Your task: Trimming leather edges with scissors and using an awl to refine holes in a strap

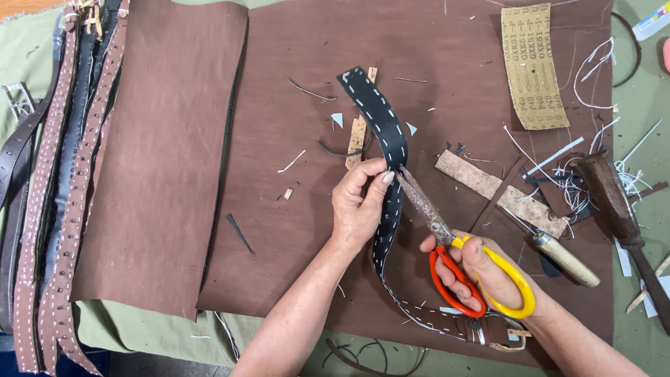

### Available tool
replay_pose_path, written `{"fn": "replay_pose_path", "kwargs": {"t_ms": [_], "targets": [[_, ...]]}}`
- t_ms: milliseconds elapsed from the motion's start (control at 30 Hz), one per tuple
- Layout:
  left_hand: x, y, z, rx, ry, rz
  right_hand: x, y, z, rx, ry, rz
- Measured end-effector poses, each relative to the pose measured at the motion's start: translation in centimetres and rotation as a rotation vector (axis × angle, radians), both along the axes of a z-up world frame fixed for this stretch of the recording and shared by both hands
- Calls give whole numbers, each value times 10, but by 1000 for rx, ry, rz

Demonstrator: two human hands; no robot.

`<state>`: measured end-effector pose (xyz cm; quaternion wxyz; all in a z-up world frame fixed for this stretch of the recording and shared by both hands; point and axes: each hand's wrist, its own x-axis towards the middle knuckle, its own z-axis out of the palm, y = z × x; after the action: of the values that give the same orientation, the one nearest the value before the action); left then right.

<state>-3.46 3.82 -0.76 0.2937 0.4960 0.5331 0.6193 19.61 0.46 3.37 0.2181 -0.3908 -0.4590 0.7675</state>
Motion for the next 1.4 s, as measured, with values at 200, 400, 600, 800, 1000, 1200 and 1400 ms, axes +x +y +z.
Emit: {"fn": "replay_pose_path", "kwargs": {"t_ms": [200,400,600,800,1000,1200,1400], "targets": [[3,-5,12,155,182,7,-3,-4,18,-73,-178,-40],[7,-8,17,195,262,5,-3,-10,15,-146,-201,-74],[9,-11,19,183,251,11,4,-13,4,-406,71,-28],[9,-12,21,164,97,47,-4,-10,22,-92,-213,-56],[8,-9,24,107,-173,4,-11,-11,24,-89,-203,-36],[8,-11,19,122,-124,37,-8,-14,10,-230,-124,-96],[8,-13,19,103,-6,71,-9,-15,17,-228,-158,-89]]}}
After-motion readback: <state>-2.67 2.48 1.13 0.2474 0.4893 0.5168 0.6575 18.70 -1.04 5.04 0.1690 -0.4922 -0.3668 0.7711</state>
